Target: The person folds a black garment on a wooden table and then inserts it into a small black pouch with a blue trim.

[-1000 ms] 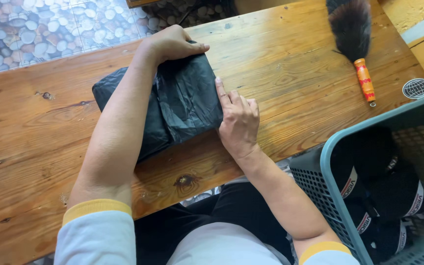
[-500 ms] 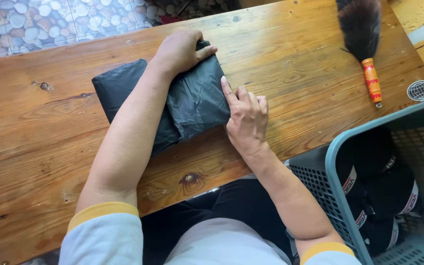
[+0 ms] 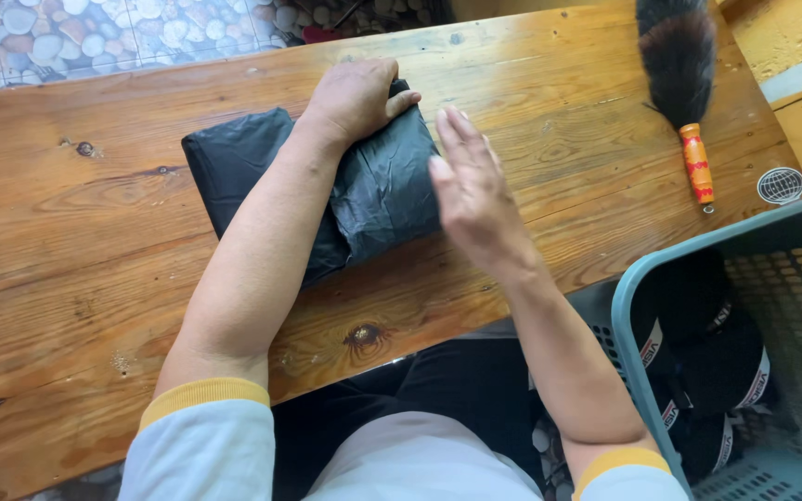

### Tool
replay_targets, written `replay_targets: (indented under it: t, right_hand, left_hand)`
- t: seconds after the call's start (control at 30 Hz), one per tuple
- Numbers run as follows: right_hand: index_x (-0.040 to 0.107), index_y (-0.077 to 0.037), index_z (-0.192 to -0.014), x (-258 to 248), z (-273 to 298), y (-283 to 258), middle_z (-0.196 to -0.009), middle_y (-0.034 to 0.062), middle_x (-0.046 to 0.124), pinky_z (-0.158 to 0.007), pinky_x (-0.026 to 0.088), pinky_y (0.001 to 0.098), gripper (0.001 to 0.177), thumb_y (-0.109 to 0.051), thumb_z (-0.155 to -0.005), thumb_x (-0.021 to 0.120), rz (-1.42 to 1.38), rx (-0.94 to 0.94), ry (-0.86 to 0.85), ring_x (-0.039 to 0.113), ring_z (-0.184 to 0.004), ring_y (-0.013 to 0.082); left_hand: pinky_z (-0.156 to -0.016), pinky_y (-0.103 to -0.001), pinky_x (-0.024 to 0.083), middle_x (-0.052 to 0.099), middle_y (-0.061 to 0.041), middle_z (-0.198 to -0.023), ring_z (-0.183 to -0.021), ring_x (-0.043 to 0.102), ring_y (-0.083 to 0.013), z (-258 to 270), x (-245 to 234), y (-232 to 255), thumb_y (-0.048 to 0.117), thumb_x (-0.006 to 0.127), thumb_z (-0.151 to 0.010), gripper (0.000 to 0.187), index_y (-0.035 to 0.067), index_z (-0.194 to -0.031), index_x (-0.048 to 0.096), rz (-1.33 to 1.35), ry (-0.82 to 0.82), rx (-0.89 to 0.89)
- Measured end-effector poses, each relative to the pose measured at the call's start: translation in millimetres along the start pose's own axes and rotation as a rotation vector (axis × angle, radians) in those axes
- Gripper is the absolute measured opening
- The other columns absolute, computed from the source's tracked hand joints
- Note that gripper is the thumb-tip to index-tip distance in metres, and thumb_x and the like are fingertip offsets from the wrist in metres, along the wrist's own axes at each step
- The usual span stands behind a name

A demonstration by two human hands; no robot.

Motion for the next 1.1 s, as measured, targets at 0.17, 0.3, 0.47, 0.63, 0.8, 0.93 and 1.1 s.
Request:
replay_targets:
  t: [0.17,0.3,0.47,0.63,0.8,0.93,1.1]
  right_hand:
    - [0.018,-0.005,-0.162,54.0,-35.6,22.7,-0.171,0.0157,0.014,-0.129,0.006,0.0455,0.071,-0.051,-0.109,0.02,0.341,-0.136,0.041,0.01,-0.159,0.0295]
    - [0.022,0.001,-0.162,69.2,-39.5,39.9,-0.17,0.0204,0.016,-0.129,0.013,0.0445,0.069,-0.047,-0.111,0.026,0.481,-0.173,0.051,0.013,-0.158,0.0329]
    - [0.028,0.003,-0.16,80.1,-40.0,52.8,-0.167,0.0237,0.025,-0.129,0.016,0.0475,0.068,-0.045,-0.111,0.03,0.582,-0.24,0.112,0.02,-0.157,0.0369]
    - [0.028,0.004,-0.159,87.1,-41.2,55.8,-0.166,0.0248,0.028,-0.129,0.014,0.0483,0.069,-0.045,-0.111,0.028,0.612,-0.248,0.111,0.022,-0.156,0.0383]
    - [0.038,0.005,-0.156,92.8,-41.7,59.9,-0.163,0.0255,0.036,-0.126,0.02,0.053,0.066,-0.043,-0.111,0.036,0.666,-0.299,0.215,0.029,-0.153,0.0396]
    - [0.038,0.003,-0.158,82.7,-36.3,49.2,-0.164,0.0226,0.035,-0.126,0.016,0.0571,0.065,-0.043,-0.112,0.037,0.633,-0.31,0.225,0.029,-0.154,0.0368]
    - [0.019,-0.024,-0.166,67.6,-28.1,33.5,-0.169,0.0286,0.022,-0.124,0.001,0.0654,0.071,-0.064,-0.108,0.027,0.487,-0.242,0.127,0.018,-0.158,0.0438]
  left_hand:
    - [-0.071,-0.055,0.051,0.073,-0.02,-0.092,-0.083,0.067,-0.0462,-0.6,1.8,-1.6,0.048,0.068,-0.098,0.041,0.007,-0.095,0.064,0.003,0.021,0.002]
    - [-0.072,-0.057,0.05,0.074,-0.02,-0.096,-0.088,0.067,-0.0472,2.1,-9.0,6.8,0.056,0.066,-0.102,0.05,0.007,-0.099,0.067,0.045,-0.02,-0.053]
    - [-0.072,-0.057,0.05,0.074,-0.02,-0.096,-0.088,0.067,-0.0459,2.1,-8.0,6.5,0.057,0.066,-0.102,0.05,0.008,-0.097,0.068,0.052,-0.018,-0.06]
    - [-0.072,-0.057,0.05,0.074,-0.02,-0.098,-0.091,0.067,-0.0461,3.8,-7.1,5.8,0.059,0.065,-0.101,0.051,0.008,-0.097,0.067,0.054,-0.017,-0.08]
    - [-0.071,-0.057,0.05,0.074,-0.021,-0.092,-0.085,0.067,-0.0478,2.1,-2.2,3.1,0.059,0.067,-0.101,0.052,0.008,-0.094,0.067,0.02,0.031,-0.034]
    - [-0.07,-0.057,0.05,0.074,-0.02,-0.093,-0.086,0.067,-0.0468,0.3,-4.6,3.2,0.06,0.067,-0.101,0.053,0.008,-0.094,0.067,0.021,0.046,-0.057]
    - [-0.073,-0.049,0.049,0.074,-0.013,-0.097,-0.09,0.067,-0.0378,-3.1,-18.1,6.1,0.057,0.072,-0.097,0.044,0.014,-0.097,0.063,0.232,-0.015,-0.182]
Point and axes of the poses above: each hand's wrist, its own z-axis away from the middle knuckle, its own x-axis out of the palm, y = z × x, the point moved 1 cm from there along -z, towards the middle knuckle
